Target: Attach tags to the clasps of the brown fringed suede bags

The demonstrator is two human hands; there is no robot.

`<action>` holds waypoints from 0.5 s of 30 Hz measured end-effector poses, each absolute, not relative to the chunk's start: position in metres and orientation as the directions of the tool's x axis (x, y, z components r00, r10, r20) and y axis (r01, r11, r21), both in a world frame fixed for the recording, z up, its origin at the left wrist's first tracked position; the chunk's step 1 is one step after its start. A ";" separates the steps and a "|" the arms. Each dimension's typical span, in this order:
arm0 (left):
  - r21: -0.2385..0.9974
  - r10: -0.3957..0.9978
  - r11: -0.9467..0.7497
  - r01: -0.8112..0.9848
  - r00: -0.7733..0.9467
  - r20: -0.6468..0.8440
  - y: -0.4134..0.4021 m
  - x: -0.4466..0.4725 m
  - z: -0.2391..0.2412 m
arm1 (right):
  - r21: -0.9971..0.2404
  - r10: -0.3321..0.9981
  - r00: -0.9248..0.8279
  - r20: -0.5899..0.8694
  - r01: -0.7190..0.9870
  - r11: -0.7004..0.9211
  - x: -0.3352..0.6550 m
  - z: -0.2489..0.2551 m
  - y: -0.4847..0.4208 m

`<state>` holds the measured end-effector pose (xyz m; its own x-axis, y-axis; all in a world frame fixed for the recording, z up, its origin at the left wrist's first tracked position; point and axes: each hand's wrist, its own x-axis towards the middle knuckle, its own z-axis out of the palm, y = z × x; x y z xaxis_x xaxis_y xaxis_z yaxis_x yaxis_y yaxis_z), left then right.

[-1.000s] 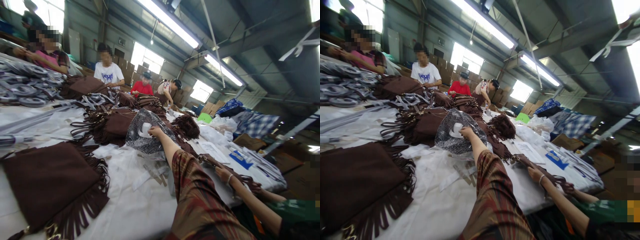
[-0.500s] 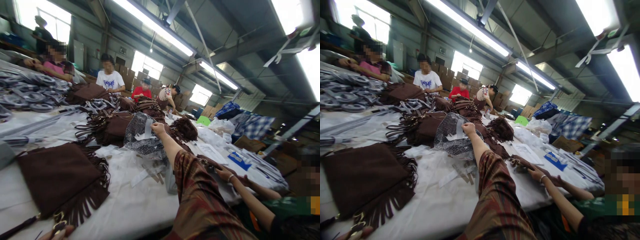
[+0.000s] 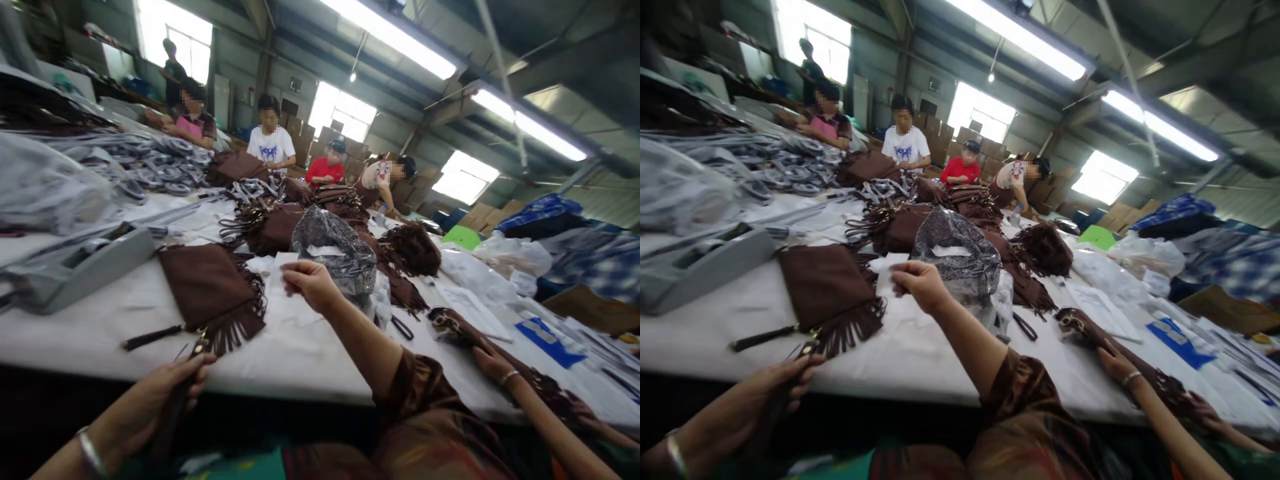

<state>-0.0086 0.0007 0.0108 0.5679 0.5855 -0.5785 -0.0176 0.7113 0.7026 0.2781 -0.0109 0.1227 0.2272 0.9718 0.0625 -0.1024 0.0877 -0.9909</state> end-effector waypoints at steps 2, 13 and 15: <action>0.701 0.628 0.705 -0.112 0.558 -0.542 -0.004 -0.011 0.020 | -0.983 0.986 0.152 -0.073 -0.176 -0.046 0.231 0.089 -0.035; 0.810 0.721 0.585 -0.038 0.482 -0.498 -0.026 -0.007 0.017 | -0.905 0.959 0.173 0.226 0.402 0.141 0.159 0.049 -0.085; 0.829 0.745 0.557 -0.048 0.469 -0.473 -0.026 -0.006 0.017 | -0.850 0.915 0.055 0.399 0.397 0.346 0.166 0.088 -0.103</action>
<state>-0.0063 -0.0262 0.0169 0.4692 0.7455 -0.4735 -0.0481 0.5569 0.8292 0.1659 -0.1035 0.0882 0.0555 0.9152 0.3991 0.3974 0.3464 -0.8497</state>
